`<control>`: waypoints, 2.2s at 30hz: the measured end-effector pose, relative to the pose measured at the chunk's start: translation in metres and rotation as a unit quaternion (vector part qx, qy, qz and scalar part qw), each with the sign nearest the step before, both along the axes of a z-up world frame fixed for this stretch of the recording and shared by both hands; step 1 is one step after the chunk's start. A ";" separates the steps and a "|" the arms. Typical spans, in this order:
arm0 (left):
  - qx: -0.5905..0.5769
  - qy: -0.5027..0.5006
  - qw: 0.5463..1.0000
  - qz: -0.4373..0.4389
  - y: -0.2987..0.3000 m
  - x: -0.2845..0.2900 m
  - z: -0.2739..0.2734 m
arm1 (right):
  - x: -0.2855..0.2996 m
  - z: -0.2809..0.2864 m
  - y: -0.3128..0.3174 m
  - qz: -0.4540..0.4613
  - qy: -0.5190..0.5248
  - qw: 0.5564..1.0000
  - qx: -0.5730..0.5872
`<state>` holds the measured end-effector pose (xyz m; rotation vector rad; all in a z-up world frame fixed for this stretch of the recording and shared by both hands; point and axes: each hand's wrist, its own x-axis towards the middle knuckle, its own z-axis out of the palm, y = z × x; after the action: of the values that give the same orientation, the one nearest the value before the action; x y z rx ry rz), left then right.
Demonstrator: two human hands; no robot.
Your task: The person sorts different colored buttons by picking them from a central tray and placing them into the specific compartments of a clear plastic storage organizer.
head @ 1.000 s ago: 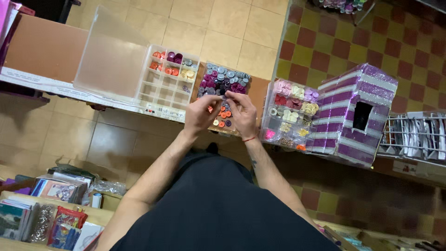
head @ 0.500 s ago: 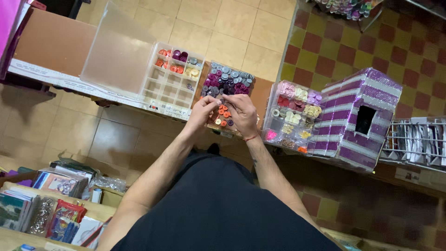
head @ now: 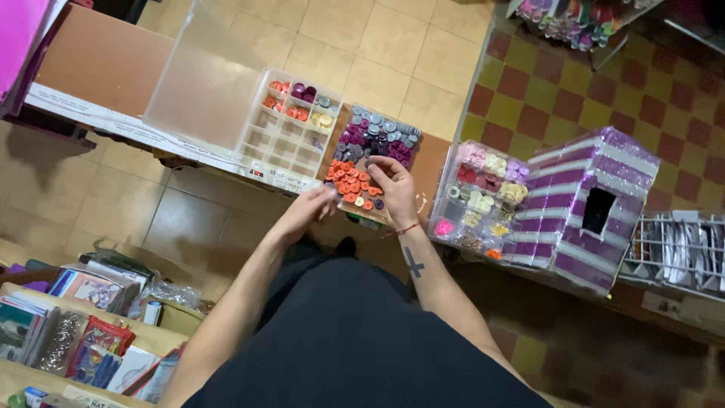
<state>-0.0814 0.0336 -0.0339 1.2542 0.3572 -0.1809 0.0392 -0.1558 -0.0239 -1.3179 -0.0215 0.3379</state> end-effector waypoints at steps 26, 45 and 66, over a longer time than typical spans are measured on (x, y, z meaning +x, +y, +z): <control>0.264 0.349 0.893 -0.099 0.270 -0.119 -0.247 | 0.030 -0.011 0.125 -0.023 -0.230 0.942 -0.242; 0.230 0.276 0.916 -0.180 0.304 -0.073 -0.231 | 0.019 0.009 0.073 -0.215 -0.209 0.913 -0.277; 0.147 0.031 0.914 -0.377 0.141 0.002 -0.007 | 0.004 -0.102 -0.057 -0.113 -0.349 0.799 -0.476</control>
<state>-0.0793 0.1746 -0.0409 1.6440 -0.0724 -0.8545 0.0431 -0.2126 -0.1257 -2.3689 -0.3541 -0.4427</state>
